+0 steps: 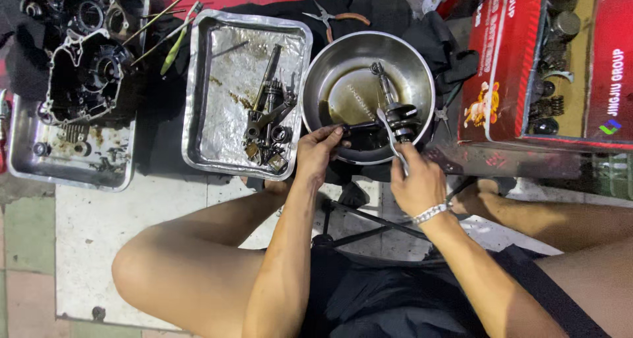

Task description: The person scrubs a crankshaft with a toothbrush in a metal bowl containing liquid, then pours a yellow cleaning fluid over the part and continues scrubbing. The crankshaft is handled repeatedly and rotated to clean different surfaces.

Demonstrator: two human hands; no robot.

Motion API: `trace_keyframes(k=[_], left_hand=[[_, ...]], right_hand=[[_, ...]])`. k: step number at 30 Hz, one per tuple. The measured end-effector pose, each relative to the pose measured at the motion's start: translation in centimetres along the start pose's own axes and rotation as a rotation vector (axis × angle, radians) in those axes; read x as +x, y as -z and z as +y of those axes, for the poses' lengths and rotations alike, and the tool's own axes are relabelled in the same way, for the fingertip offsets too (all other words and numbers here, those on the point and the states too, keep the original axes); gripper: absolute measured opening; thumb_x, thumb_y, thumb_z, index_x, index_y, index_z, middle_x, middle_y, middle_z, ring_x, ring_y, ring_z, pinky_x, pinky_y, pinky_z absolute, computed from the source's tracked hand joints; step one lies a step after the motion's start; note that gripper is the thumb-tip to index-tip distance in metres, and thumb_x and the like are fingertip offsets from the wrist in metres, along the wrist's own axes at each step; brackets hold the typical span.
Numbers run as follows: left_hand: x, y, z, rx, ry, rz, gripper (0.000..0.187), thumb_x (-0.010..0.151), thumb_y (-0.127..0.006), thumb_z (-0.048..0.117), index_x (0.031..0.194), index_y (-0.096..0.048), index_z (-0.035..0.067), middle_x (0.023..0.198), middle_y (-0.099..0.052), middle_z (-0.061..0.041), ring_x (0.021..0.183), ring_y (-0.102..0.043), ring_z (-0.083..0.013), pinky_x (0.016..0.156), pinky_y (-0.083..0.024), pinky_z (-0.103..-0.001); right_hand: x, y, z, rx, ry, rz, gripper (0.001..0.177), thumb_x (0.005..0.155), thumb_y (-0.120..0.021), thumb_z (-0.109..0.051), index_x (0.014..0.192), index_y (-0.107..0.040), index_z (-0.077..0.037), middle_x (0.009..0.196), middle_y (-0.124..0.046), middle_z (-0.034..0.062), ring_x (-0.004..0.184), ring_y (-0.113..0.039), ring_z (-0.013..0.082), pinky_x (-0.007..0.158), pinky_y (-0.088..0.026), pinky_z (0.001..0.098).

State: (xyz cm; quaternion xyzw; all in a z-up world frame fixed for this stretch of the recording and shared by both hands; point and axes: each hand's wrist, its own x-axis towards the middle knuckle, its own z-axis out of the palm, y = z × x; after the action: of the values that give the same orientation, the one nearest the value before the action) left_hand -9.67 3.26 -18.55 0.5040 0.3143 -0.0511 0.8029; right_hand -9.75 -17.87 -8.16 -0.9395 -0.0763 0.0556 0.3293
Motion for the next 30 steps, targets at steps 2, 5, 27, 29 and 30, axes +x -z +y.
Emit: trace_keyframes(k=[2,5,27,29,30], left_hand=[[1.0,-0.6,0.1,-0.002,0.007,-0.024,0.026,0.092,-0.075,0.016,0.112,-0.075,-0.001,0.083,-0.074,-0.005,0.064,-0.069,-0.0104,0.052,-0.045,-0.022],[1.3,-0.3,-0.4,-0.015,0.025,-0.051,0.026,0.092,-0.077,0.016,0.113,-0.076,0.0,0.079,-0.072,-0.006,0.061,-0.066,-0.0103,0.051,-0.045,-0.022],[1.0,-0.3,-0.5,-0.18,0.017,-0.018,0.023,0.085,-0.081,0.011,0.102,-0.075,-0.002,0.081,-0.074,-0.007,0.062,-0.068,-0.013,0.053,-0.052,-0.025],[1.2,-0.4,-0.4,-0.168,0.02,-0.007,0.023,0.085,-0.081,0.012,0.102,-0.075,-0.002,0.079,-0.073,-0.008,0.06,-0.067,-0.0138,0.051,-0.05,-0.025],[1.3,-0.3,-0.4,-0.145,0.014,-0.004,0.023,0.086,-0.082,0.013,0.102,-0.075,-0.003,0.077,-0.072,-0.008,0.059,-0.066,-0.0139,0.049,-0.046,-0.024]], right_hand=[[-0.5,-1.7,-0.2,0.022,0.116,0.027,0.021,0.095,-0.063,-0.016,0.115,-0.065,-0.011,0.088,-0.073,0.021,0.077,-0.071,0.0424,0.066,-0.056,0.0511],[-1.2,-2.8,-0.8,0.049,0.154,0.001,0.024,0.092,-0.064,-0.017,0.115,-0.065,-0.011,0.084,-0.072,0.0204,0.073,-0.071,0.0424,0.064,-0.055,0.0515],[-0.7,-2.1,-5.5,-0.123,0.075,-0.117,0.019,0.096,-0.06,-0.016,0.114,-0.062,-0.011,0.077,-0.07,0.0212,0.071,-0.068,0.0442,0.065,-0.051,0.056],[-1.4,-1.5,-5.2,-0.128,0.088,-0.114,0.024,0.093,-0.06,-0.015,0.116,-0.062,-0.013,0.079,-0.07,0.0212,0.069,-0.068,0.0446,0.063,-0.052,0.0564],[-1.6,-1.4,-5.0,-0.132,0.095,-0.114,0.026,0.091,-0.06,-0.015,0.117,-0.063,-0.014,0.08,-0.07,0.0211,0.069,-0.068,0.0448,0.062,-0.052,0.0566]])
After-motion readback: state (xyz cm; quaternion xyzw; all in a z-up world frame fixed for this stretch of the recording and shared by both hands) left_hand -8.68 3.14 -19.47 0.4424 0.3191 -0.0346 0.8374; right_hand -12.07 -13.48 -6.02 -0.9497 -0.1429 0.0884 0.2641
